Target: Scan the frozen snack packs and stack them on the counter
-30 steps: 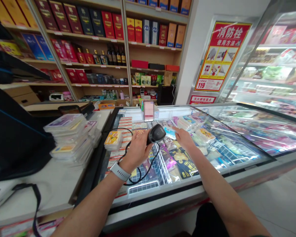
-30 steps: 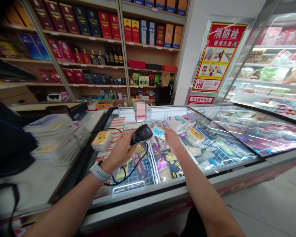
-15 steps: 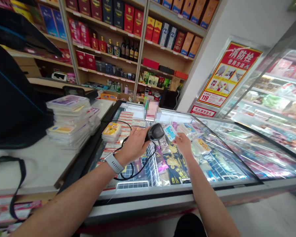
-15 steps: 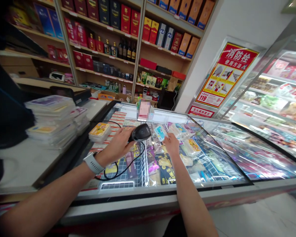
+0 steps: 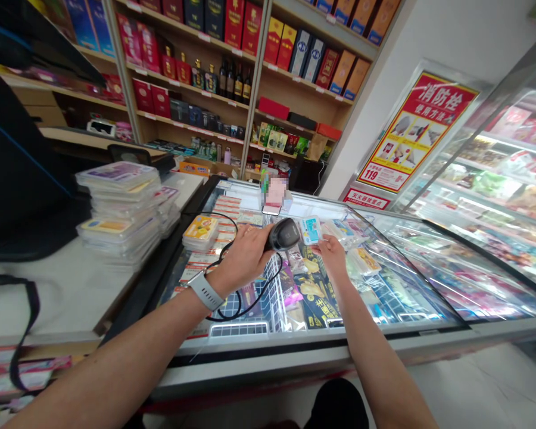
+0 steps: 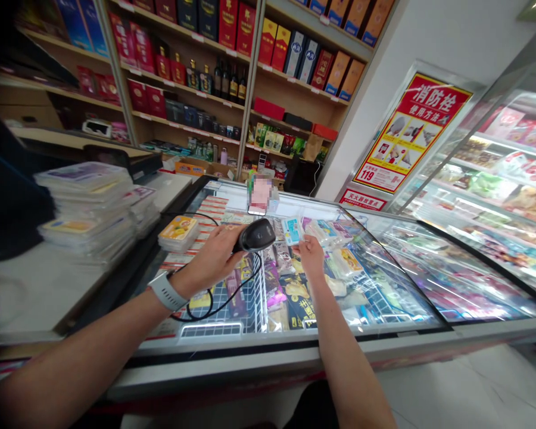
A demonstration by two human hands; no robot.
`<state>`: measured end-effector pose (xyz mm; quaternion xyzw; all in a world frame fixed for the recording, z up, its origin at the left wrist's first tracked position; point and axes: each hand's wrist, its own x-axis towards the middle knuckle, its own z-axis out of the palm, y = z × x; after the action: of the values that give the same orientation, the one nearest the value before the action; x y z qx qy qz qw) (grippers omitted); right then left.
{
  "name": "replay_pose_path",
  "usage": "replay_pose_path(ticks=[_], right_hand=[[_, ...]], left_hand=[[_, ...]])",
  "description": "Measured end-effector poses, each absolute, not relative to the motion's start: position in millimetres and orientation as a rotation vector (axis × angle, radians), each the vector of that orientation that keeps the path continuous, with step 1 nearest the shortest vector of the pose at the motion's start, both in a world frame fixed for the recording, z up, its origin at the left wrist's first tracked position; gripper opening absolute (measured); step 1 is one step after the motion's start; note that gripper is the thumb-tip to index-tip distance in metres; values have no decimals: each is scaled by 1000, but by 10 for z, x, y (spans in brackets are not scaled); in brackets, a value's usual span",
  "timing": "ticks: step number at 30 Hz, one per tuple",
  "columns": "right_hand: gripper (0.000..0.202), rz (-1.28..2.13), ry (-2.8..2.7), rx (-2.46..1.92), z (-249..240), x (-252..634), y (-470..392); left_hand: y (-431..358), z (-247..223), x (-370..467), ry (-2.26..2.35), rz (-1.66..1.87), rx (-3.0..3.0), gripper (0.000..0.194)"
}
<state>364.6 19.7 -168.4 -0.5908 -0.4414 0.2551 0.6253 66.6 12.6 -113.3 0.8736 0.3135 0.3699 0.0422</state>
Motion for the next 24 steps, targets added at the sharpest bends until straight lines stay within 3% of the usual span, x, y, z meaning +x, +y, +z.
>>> replay_pose_path(ticks=[24], right_hand=[[51,567,-1054,-1389,-1648,3565,172]], left_hand=[[97,-1143,689,951,1103,2679,49]])
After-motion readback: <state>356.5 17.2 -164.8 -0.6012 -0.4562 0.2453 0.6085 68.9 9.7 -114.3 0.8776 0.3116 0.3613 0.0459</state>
